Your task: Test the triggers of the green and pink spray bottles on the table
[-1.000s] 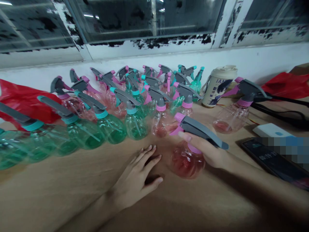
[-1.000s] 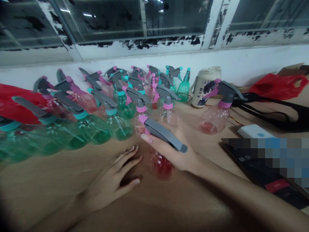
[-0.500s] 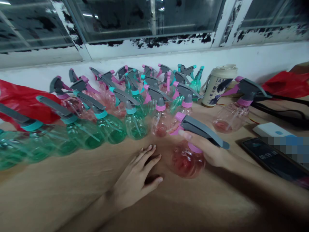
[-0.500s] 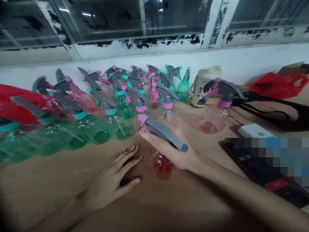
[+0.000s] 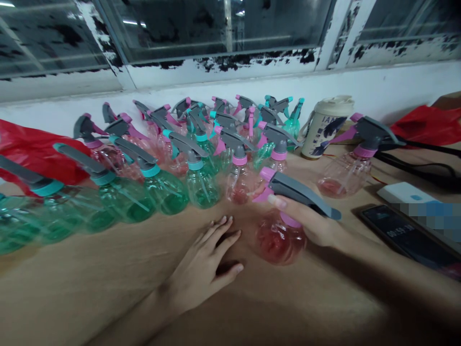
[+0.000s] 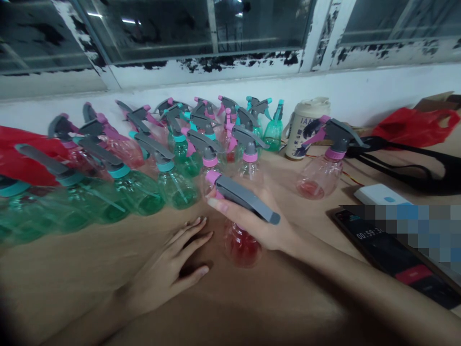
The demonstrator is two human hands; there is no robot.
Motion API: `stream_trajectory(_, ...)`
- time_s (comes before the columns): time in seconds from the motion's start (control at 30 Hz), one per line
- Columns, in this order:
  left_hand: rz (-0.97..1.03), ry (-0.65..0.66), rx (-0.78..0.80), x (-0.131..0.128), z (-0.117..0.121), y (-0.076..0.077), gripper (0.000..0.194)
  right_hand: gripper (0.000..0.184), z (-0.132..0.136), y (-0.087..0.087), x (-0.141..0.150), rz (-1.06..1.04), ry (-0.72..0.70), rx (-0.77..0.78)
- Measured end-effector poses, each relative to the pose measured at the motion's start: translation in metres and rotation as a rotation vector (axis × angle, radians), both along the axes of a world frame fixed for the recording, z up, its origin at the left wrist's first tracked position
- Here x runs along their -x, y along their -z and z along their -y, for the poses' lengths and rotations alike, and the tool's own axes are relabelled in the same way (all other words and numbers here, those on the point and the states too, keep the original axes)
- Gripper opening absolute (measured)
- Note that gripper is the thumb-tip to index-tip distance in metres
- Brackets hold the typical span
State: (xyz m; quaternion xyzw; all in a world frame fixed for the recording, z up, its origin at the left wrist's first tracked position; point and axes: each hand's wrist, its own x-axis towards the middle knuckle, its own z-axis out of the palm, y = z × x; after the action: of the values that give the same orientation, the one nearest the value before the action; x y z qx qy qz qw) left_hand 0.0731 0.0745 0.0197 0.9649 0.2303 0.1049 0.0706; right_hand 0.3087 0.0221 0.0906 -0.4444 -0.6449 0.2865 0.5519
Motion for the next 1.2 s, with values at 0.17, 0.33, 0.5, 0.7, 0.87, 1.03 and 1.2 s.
stream_trajectory(0.17,0.004,-0.006,0.005,0.0000,-0.0005,-0.0005,0.053,0.011,-0.0015,0.0004,0.0007,-0.024,-0.011,-0.002)
stream_trajectory(0.33,0.010,-0.001,0.000,0.0000,-0.0002,-0.0010,0.051,0.008,-0.0015,0.0015,0.0004,-0.043,-0.013,-0.001)
stream_trajectory(0.5,0.013,-0.012,-0.006,-0.0004,-0.0003,-0.0013,0.051,0.011,-0.0015,0.0036,0.0001,-0.050,-0.020,0.005)
stream_trajectory(0.7,0.002,-0.004,-0.019,-0.0002,-0.0005,-0.0001,0.052,0.012,-0.0004,0.0055,-0.0005,-0.049,-0.031,0.010)
stream_trajectory(0.87,-0.004,-0.008,-0.010,0.0000,-0.0001,-0.0002,0.052,0.011,-0.0007,0.0027,0.0009,-0.053,-0.021,-0.013)
stream_trajectory(1.03,0.006,-0.007,-0.010,-0.0001,-0.0003,-0.0007,0.052,0.010,-0.0031,0.0029,-0.0005,-0.020,-0.013,-0.026)
stream_trajectory(1.2,0.000,-0.002,-0.014,-0.0002,-0.0004,0.0002,0.052,0.019,-0.0030,0.0037,-0.0033,0.066,0.047,0.024)
